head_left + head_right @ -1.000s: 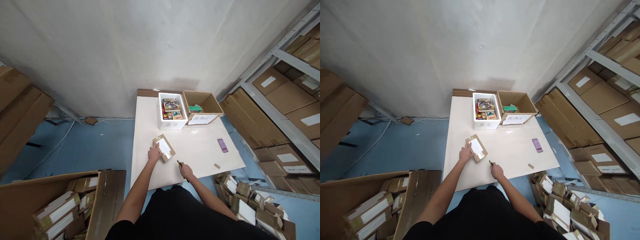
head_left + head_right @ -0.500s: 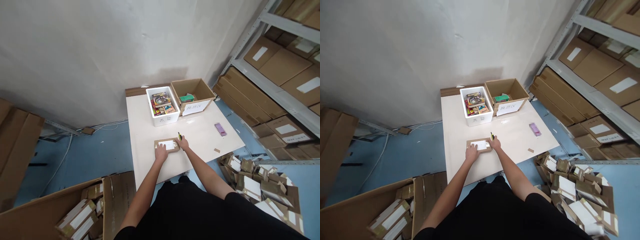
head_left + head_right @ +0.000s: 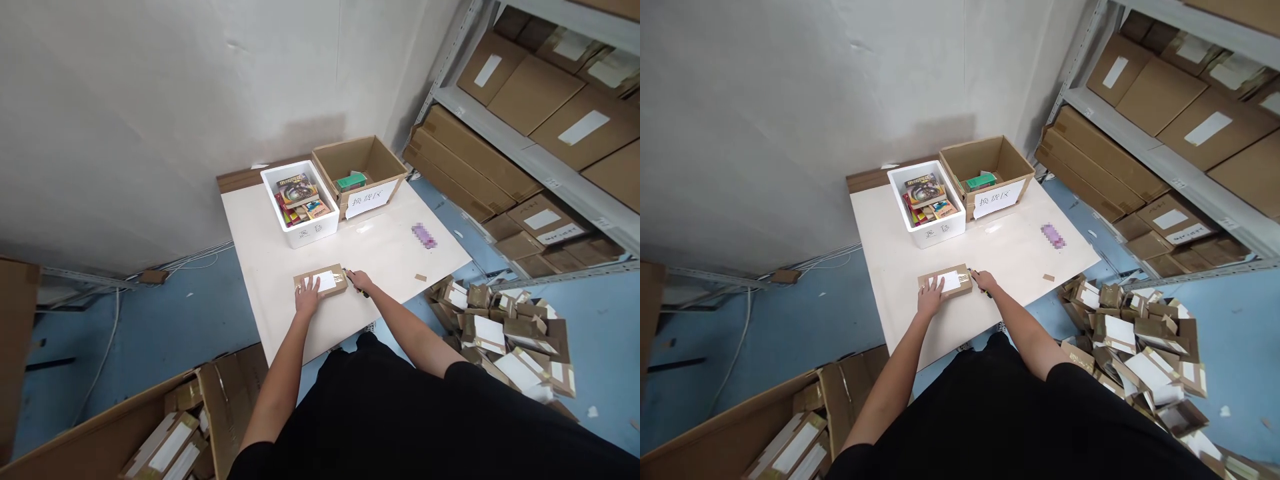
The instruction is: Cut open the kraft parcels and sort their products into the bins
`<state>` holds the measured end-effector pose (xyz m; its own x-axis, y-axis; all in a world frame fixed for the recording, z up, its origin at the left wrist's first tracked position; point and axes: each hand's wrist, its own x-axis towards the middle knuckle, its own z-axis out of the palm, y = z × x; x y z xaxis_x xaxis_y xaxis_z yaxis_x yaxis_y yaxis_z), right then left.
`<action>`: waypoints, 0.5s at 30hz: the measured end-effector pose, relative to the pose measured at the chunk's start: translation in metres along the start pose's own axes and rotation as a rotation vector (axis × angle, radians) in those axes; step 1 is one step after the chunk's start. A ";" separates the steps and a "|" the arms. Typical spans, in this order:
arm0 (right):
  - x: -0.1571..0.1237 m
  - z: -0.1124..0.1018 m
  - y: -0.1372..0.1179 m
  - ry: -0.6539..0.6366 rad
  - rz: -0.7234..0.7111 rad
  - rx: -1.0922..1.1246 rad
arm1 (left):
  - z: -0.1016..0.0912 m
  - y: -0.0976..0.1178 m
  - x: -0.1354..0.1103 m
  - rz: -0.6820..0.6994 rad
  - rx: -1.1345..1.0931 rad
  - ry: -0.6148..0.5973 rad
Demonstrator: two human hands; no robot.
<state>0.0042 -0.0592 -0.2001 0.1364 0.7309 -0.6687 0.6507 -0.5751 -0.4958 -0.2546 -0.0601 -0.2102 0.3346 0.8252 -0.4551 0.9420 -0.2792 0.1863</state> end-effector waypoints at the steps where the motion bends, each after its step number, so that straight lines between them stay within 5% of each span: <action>1: -0.001 -0.001 -0.001 -0.003 0.001 -0.035 | 0.000 0.000 0.000 -0.001 0.002 -0.001; 8: -0.030 -0.006 0.027 -0.062 0.011 -0.154 | -0.003 0.005 -0.005 -0.009 0.060 0.003; 15: -0.053 0.032 0.028 0.133 0.096 0.216 | -0.033 0.007 0.009 -0.038 -0.021 0.017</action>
<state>-0.0085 -0.1254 -0.1964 0.2963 0.7030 -0.6465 0.4574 -0.6987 -0.5501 -0.2461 -0.0387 -0.1840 0.2981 0.8433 -0.4473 0.9531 -0.2372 0.1879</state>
